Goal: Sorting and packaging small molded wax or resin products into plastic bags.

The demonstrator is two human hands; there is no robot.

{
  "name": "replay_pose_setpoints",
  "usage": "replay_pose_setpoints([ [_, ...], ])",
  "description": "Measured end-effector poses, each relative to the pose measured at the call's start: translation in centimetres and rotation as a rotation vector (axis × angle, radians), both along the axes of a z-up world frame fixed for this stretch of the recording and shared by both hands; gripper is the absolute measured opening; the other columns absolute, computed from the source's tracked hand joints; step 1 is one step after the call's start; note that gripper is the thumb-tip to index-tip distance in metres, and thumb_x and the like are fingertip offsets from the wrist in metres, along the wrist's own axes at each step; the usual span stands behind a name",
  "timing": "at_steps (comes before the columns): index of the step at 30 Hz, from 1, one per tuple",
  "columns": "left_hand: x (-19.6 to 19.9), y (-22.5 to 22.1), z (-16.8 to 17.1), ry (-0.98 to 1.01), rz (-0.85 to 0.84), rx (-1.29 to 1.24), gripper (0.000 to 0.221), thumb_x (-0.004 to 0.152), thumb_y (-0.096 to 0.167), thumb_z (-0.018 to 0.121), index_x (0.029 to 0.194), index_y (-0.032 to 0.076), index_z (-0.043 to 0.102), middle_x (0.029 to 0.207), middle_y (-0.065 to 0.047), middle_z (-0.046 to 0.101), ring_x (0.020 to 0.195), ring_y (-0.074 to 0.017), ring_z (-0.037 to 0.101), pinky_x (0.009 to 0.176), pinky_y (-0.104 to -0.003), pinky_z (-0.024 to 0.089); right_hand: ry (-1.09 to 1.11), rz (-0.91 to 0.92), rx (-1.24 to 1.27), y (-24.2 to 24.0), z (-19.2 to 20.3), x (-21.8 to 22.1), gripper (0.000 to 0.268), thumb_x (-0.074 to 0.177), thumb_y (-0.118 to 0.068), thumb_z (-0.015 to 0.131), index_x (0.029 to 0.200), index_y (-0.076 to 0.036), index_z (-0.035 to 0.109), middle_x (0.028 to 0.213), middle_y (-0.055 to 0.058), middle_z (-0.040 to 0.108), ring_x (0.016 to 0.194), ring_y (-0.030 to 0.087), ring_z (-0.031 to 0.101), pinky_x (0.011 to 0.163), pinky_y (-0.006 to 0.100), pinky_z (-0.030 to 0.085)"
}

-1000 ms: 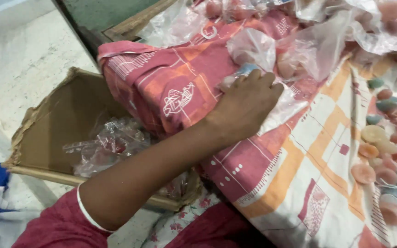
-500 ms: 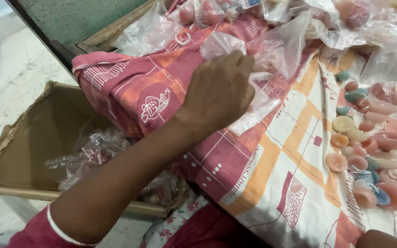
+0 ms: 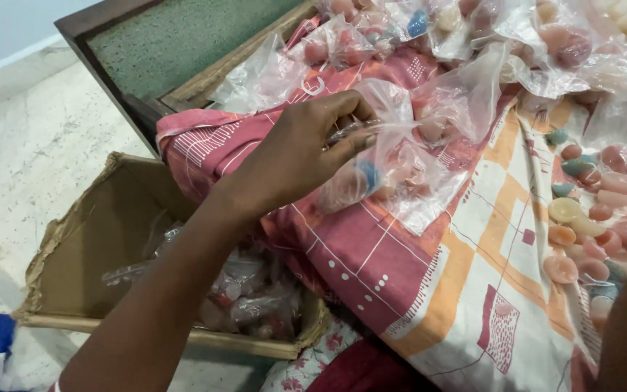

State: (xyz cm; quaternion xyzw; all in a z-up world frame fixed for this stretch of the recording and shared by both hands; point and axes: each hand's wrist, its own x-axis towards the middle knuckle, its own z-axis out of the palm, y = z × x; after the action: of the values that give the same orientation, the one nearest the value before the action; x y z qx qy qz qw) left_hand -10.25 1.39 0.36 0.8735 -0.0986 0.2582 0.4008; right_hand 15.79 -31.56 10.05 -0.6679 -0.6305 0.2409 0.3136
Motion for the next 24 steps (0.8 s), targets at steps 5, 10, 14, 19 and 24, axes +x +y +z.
replay_pose_setpoints([
  [5,-0.4,0.9,-0.4,-0.028,-0.008,-0.016,0.030,0.090,0.017,0.079,0.113,0.003,0.065,0.097,-0.009,0.074,0.083,-0.0146,0.071,0.078,-0.033,0.056,0.016,0.013,0.066,13.5,-5.6,-8.1,0.058,0.084,-0.026,0.076,0.133,-0.001,0.058,0.137,0.015,0.062,0.116,0.026,0.065,0.098,0.041,0.059],
  [10,-1.6,1.7,0.9,0.079,0.095,-0.022,0.031,0.086,0.014,0.080,0.107,0.002,0.059,0.090,-0.008,0.067,0.087,-0.0168,0.065,0.078,-0.034,0.054,-0.029,-0.229,0.189,16.5,-7.9,-12.1,0.031,0.091,-0.018,0.074,0.118,-0.004,0.070,0.110,0.006,0.077,0.102,0.015,0.075,0.091,0.032,0.062],
  [14,-1.7,2.9,-0.4,0.001,-0.039,-0.106,0.017,0.091,0.003,0.069,0.106,0.002,0.059,0.096,-0.004,0.068,0.093,-0.0131,0.068,0.087,-0.033,0.057,0.134,-0.197,0.214,16.5,-9.9,-10.4,0.024,0.092,-0.011,0.074,0.115,-0.003,0.071,0.106,0.004,0.076,0.095,0.011,0.074,0.084,0.029,0.064],
  [19,-1.6,4.1,-1.4,0.193,-0.054,-0.108,0.018,0.085,-0.003,0.056,0.101,0.002,0.064,0.091,-0.004,0.069,0.087,-0.0112,0.064,0.081,-0.028,0.054,0.170,-0.121,0.244,16.6,-10.5,-9.9,0.016,0.095,-0.008,0.071,0.109,-0.003,0.076,0.100,0.006,0.077,0.088,0.011,0.074,0.078,0.028,0.064],
  [24,-2.4,3.5,0.2,0.296,0.052,-0.120,0.010,0.086,0.011,0.074,0.094,0.005,0.071,0.084,-0.002,0.073,0.075,-0.0103,0.065,0.071,-0.027,0.054,0.113,-0.098,0.224,16.7,-10.2,-10.4,0.017,0.095,-0.010,0.071,0.109,-0.006,0.079,0.100,0.006,0.079,0.087,0.011,0.075,0.077,0.027,0.064],
])
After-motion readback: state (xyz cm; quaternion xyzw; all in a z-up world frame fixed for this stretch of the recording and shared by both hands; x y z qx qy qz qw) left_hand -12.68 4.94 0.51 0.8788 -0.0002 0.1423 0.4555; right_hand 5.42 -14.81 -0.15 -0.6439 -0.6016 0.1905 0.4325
